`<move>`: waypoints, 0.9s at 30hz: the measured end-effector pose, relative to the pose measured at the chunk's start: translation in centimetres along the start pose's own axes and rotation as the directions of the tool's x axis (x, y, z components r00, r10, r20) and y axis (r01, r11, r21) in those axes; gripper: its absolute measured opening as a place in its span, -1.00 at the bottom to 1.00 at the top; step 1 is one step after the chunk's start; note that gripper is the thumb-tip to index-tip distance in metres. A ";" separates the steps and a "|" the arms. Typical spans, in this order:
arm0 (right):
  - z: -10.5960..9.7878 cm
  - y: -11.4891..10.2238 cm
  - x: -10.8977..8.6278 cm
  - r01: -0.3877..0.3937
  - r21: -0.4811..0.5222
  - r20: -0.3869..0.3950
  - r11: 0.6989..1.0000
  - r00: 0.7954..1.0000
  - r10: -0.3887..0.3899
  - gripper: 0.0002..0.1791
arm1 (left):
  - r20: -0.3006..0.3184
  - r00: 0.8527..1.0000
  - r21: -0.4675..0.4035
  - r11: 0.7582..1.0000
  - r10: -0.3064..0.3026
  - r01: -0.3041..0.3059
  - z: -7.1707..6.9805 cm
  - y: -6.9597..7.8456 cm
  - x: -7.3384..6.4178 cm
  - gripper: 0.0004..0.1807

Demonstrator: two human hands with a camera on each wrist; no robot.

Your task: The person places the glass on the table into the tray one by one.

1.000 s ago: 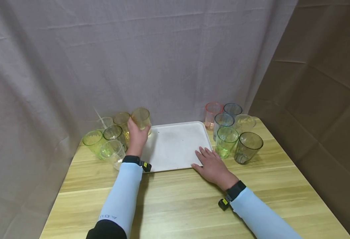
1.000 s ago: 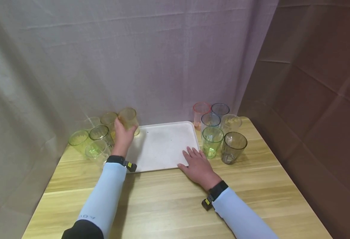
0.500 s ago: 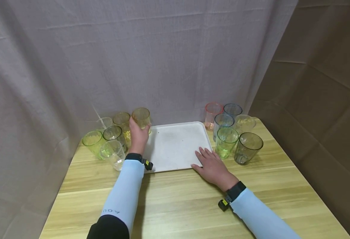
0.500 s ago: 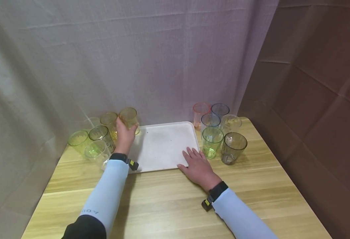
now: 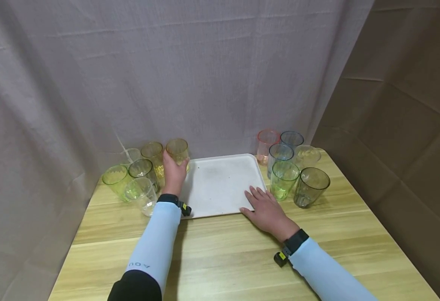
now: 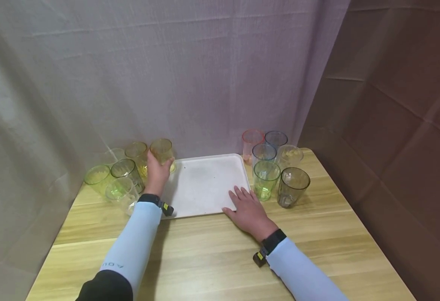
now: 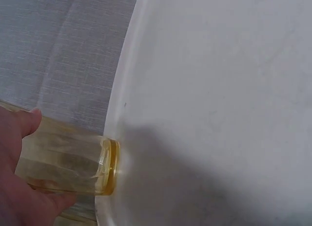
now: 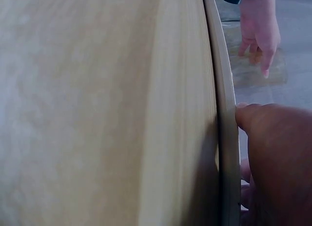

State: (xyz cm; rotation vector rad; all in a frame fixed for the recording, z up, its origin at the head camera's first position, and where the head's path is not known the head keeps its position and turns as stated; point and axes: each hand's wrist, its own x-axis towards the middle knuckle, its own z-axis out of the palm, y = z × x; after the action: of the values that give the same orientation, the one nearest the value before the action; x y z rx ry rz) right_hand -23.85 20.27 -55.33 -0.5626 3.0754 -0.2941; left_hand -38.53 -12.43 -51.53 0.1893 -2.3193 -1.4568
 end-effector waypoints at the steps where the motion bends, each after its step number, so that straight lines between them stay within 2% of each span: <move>1: 0.1 0.0 0.0 0.000 0.000 0.001 1.000 1.000 0.000 -0.13 | 0.003 1.000 0.002 1.000 -0.011 0.011 0.0 -0.1 0.0 0.06; 6: 0.0 0.0 -0.1 0.004 0.000 -0.004 1.000 1.000 -0.004 -0.13 | 0.015 0.999 0.003 0.999 -0.047 0.047 0.3 -0.3 0.1 0.05; 13: -0.1 -0.1 -0.1 0.004 0.006 -0.009 1.000 1.000 -0.003 -0.14 | -0.011 1.000 0.016 0.999 -0.028 0.028 0.4 -0.6 0.2 0.05; 19: -0.1 -0.1 -0.1 0.005 0.013 -0.011 1.000 1.000 -0.005 -0.14 | -0.015 0.998 0.017 0.998 -0.056 0.056 0.5 -1.1 0.1 0.07; 27: -0.1 -0.1 -0.2 0.006 0.013 -0.019 1.000 1.000 -0.005 -0.14 | -0.019 0.999 0.015 0.999 -0.029 0.029 0.3 -0.9 -0.5 0.06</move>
State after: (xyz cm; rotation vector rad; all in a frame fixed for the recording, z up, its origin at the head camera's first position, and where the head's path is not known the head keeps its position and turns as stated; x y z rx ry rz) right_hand -23.62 20.26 -55.20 -0.5712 3.0886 -0.3212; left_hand -38.28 -12.41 -52.56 0.2412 -2.3224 -1.4449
